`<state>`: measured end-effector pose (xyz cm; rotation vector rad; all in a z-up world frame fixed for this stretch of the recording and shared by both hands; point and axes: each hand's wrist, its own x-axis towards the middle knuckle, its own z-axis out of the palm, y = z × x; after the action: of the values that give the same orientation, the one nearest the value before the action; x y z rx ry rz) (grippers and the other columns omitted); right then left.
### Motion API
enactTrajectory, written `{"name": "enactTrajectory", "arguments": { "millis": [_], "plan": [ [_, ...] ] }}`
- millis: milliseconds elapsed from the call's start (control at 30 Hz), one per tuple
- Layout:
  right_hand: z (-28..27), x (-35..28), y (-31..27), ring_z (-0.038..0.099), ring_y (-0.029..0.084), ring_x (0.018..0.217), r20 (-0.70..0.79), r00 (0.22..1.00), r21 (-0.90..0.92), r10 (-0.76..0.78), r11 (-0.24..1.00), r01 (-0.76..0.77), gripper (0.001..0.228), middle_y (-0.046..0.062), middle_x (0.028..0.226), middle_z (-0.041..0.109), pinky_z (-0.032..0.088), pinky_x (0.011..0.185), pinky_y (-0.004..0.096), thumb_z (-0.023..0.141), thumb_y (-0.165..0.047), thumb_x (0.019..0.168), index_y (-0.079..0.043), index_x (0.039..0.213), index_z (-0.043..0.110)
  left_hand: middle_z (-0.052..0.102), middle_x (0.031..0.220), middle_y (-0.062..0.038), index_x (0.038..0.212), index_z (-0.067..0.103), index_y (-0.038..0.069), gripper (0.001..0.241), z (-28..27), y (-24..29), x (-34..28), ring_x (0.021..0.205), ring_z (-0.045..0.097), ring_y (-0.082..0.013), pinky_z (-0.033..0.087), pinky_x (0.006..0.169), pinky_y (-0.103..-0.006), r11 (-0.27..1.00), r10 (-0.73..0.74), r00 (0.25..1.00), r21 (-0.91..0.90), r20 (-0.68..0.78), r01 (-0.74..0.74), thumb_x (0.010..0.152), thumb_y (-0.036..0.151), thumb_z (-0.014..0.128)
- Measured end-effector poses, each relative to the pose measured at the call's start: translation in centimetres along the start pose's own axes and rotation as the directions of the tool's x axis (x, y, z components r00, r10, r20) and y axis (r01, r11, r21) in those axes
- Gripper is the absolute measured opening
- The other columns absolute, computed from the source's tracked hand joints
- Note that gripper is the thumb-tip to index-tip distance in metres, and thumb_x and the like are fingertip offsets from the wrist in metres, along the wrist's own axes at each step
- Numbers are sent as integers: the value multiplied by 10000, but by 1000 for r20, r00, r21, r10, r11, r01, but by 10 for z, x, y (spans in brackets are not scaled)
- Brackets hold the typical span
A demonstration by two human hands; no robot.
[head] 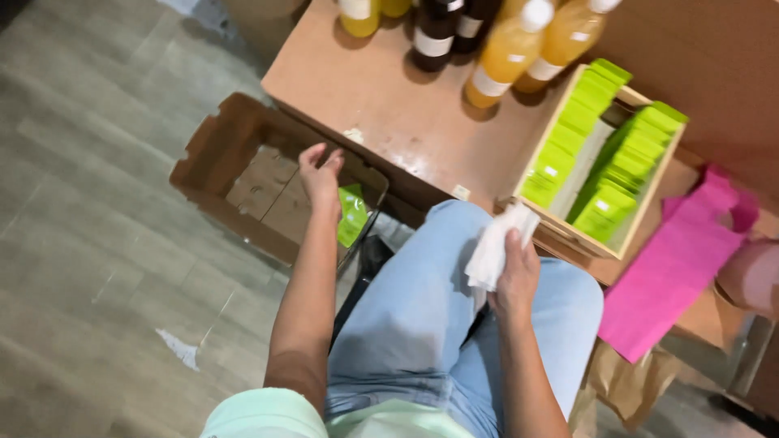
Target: Cleaning small green packets with a cloth and transferring them from a wooden crate to a cardboard box.
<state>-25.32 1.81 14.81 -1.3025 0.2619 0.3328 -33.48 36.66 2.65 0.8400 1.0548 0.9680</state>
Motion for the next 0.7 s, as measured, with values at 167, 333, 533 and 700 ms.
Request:
{"name": "enactTrajectory", "arguments": {
  "millis": [167,333,533,700],
  "plan": [
    [75,7,18,742,112,772,96,995,-220,-14,975,35,237,60,915,762,675,710,320,720,-256,1069,-110,1254,737,249,1698,-118,1635,382,140,644,-54,-21,10,1611,229,-348,177,1332,-618,841,-539,814,-87,-215,534,1033,267,576],
    [125,23,51,797,218,935,141,974,-241,180,960,-143,356,126,1094,796,687,830,421,649,-198,1095,-56,1421,661,368,1674,-100,1509,562,239,579,-137,-144,35,1529,457,-381,392,1233,-645,641,-538,624,206,-567,740,973,422,680],
    [141,41,67,789,268,1015,119,939,-239,324,927,-289,442,128,1200,779,671,890,451,682,-148,1058,-82,1493,635,730,1303,-155,1396,697,121,520,-160,-213,50,1293,685,-381,563,1040,-562,223,-479,821,861,-312,457,906,292,658],
    [140,62,85,779,311,1058,58,895,-184,441,886,-425,449,154,1240,762,643,950,490,639,-129,1059,-55,1501,624,672,1389,-209,1474,596,74,617,-167,-253,68,1368,620,-427,493,1158,-582,255,-506,849,914,-154,317,910,288,726]
  ]
}}
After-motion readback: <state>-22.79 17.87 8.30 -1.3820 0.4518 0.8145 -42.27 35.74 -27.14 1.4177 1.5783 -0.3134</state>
